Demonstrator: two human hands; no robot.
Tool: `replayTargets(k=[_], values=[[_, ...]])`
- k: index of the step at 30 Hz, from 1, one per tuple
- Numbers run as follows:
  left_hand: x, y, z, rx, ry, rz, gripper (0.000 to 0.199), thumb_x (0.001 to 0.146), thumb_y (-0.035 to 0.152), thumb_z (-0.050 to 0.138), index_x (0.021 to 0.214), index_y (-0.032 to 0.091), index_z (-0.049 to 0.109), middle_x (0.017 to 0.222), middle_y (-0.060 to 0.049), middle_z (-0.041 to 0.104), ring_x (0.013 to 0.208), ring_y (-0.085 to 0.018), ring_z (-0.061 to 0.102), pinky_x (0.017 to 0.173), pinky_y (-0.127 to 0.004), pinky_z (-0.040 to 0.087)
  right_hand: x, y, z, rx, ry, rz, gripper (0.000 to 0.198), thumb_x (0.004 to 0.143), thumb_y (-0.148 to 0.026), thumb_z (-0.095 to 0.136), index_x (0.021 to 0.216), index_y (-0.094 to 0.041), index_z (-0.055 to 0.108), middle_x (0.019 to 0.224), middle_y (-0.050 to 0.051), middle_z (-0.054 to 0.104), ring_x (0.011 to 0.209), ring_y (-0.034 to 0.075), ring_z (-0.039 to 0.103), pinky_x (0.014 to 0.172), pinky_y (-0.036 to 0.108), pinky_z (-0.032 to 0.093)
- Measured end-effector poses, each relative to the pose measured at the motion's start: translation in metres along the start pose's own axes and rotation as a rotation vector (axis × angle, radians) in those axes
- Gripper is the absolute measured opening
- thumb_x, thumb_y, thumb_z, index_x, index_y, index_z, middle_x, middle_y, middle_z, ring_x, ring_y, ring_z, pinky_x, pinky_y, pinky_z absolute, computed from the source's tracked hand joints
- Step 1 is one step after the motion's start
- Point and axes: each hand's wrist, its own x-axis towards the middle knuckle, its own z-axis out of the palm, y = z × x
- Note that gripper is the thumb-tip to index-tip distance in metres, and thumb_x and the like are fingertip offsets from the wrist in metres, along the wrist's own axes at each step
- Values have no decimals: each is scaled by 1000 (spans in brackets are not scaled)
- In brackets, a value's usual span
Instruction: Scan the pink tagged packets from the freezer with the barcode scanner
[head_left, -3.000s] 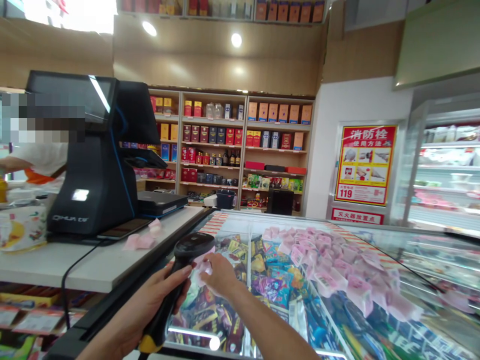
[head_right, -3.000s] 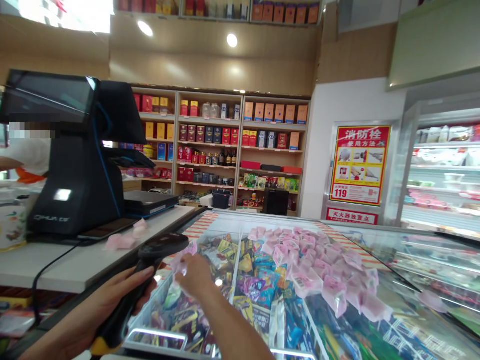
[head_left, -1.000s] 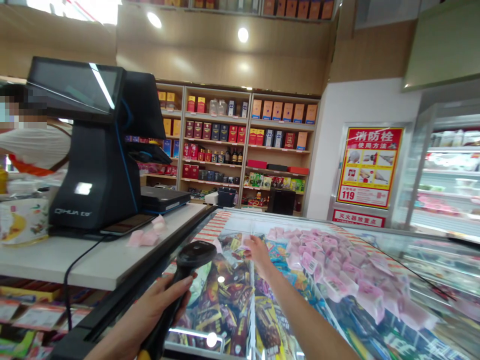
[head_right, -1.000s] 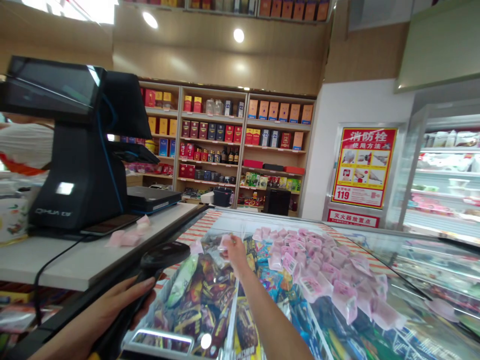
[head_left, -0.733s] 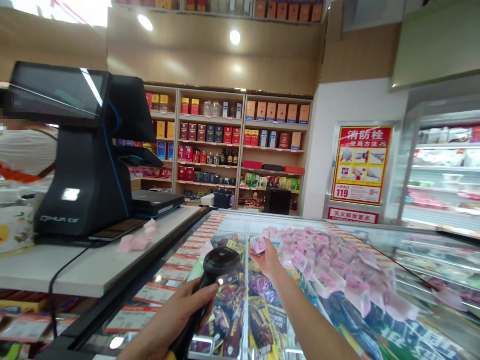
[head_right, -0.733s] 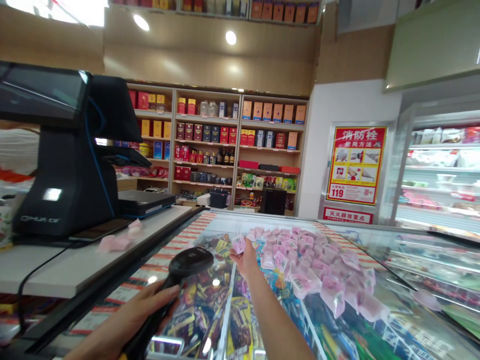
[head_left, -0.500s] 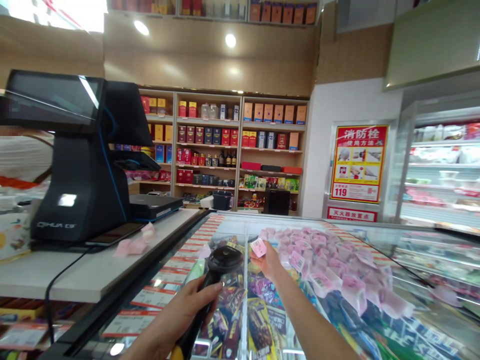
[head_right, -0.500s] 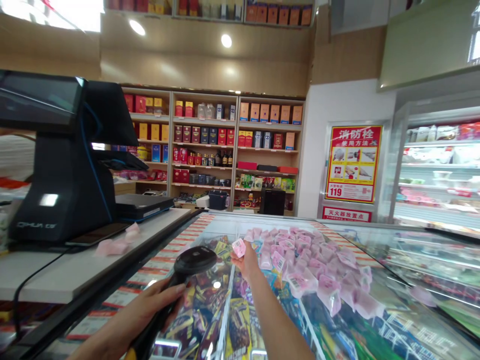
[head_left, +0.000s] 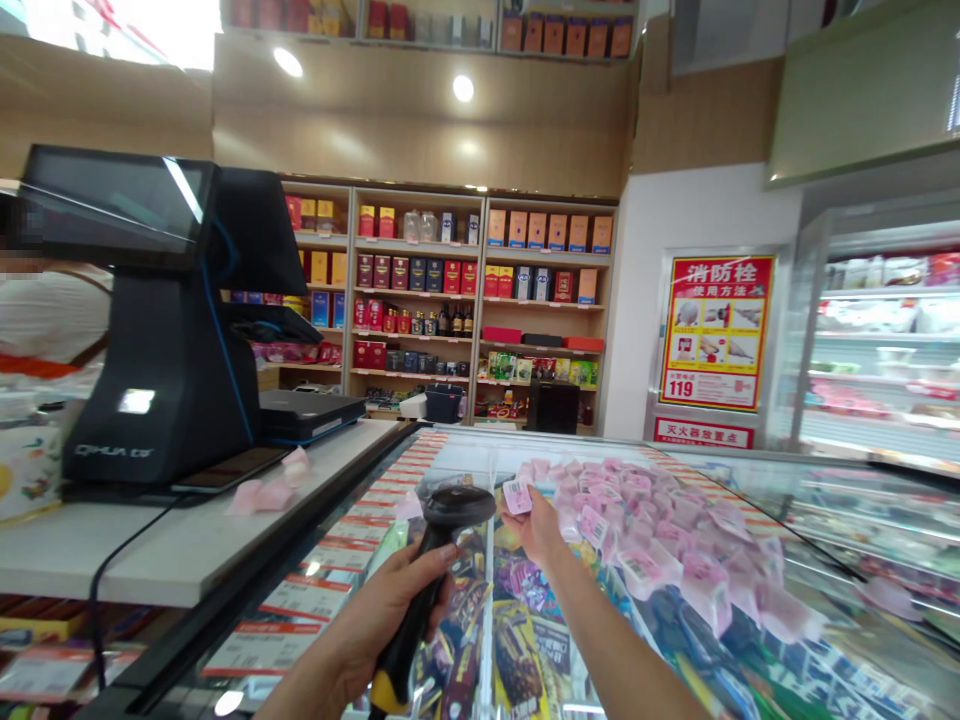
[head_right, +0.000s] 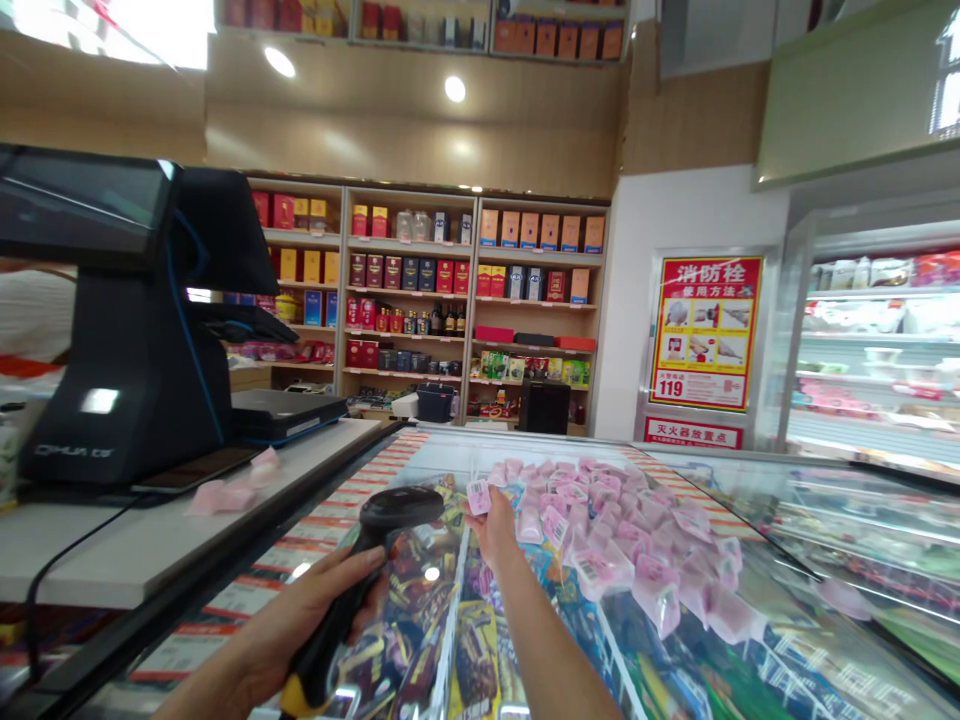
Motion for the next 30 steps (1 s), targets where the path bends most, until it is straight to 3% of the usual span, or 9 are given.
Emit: replayTargets(k=[6, 11, 13, 17, 20, 22, 25, 27, 30], values=[[-9, 8, -22, 19, 209, 51, 28, 60, 40, 60, 65, 15, 49, 48, 4, 49, 38, -4, 42, 37, -16, 34, 10, -13, -32, -1117, 194, -637, 28, 67, -18, 44, 94, -14, 51, 90, 12, 54, 87, 24, 51, 75, 33, 37], [-15, 15, -53, 10, 362, 48, 29, 57, 37, 64, 69, 15, 50, 49, 4, 51, 41, -5, 46, 38, -15, 36, 7, -19, -38, -1595, 205, -752, 28, 64, -9, 45, 89, -14, 55, 101, 14, 49, 98, 26, 44, 84, 37, 29], [-17, 16, -65, 30, 390, 66, 28, 57, 39, 63, 65, 15, 50, 48, 4, 51, 40, -5, 46, 37, -14, 36, 4, -12, -15, -1587, 89, -809, 32, 65, -11, 46, 95, -17, 53, 112, 11, 46, 105, 24, 39, 89, 37, 25], [-19, 17, -85, 43, 423, 57, 28, 58, 40, 62, 64, 16, 51, 48, 4, 52, 38, -5, 45, 36, -13, 36, -9, 14, 57, -1489, -391, -924, 45, 65, -18, 49, 110, -19, 44, 118, 6, 43, 109, 19, 37, 91, 32, 27], [-20, 17, -96, -7, 419, 20, 29, 57, 41, 63, 69, 17, 52, 50, 5, 53, 40, -6, 48, 38, -15, 40, -18, 32, 105, -1553, -632, -979, 47, 65, -17, 49, 111, -22, 42, 121, 6, 41, 110, 19, 36, 89, 35, 29], [-20, 19, -98, -7, 425, 3, 29, 57, 42, 63, 69, 18, 52, 49, 5, 52, 40, -7, 48, 37, -15, 40, -19, 39, 123, -1667, -683, -962, 42, 66, -12, 46, 108, -22, 44, 115, 7, 47, 107, 20, 39, 86, 39, 31], [-21, 25, -93, 30, 433, 0, 28, 59, 43, 61, 65, 18, 51, 46, 5, 49, 38, -7, 45, 33, -16, 38, -10, 40, 124, -1710, -591, -802, 28, 65, -8, 45, 91, -17, 53, 98, 10, 56, 97, 22, 47, 81, 41, 33], [-20, 28, -85, 53, 415, 1, 28, 59, 43, 61, 62, 17, 51, 45, 4, 49, 38, -7, 44, 32, -16, 36, 0, 35, 109, -1449, -434, -576, 19, 61, -11, 51, 79, -16, 54, 88, 10, 58, 89, 23, 51, 77, 39, 36], [-17, 27, -70, 25, 363, -13, 27, 57, 40, 63, 65, 17, 53, 49, 3, 52, 42, -7, 46, 37, -16, 38, 12, 19, 77, -782, -186, -189, 16, 63, -25, 53, 76, -17, 50, 76, 5, 59, 73, 19, 56, 67, 33, 42]])
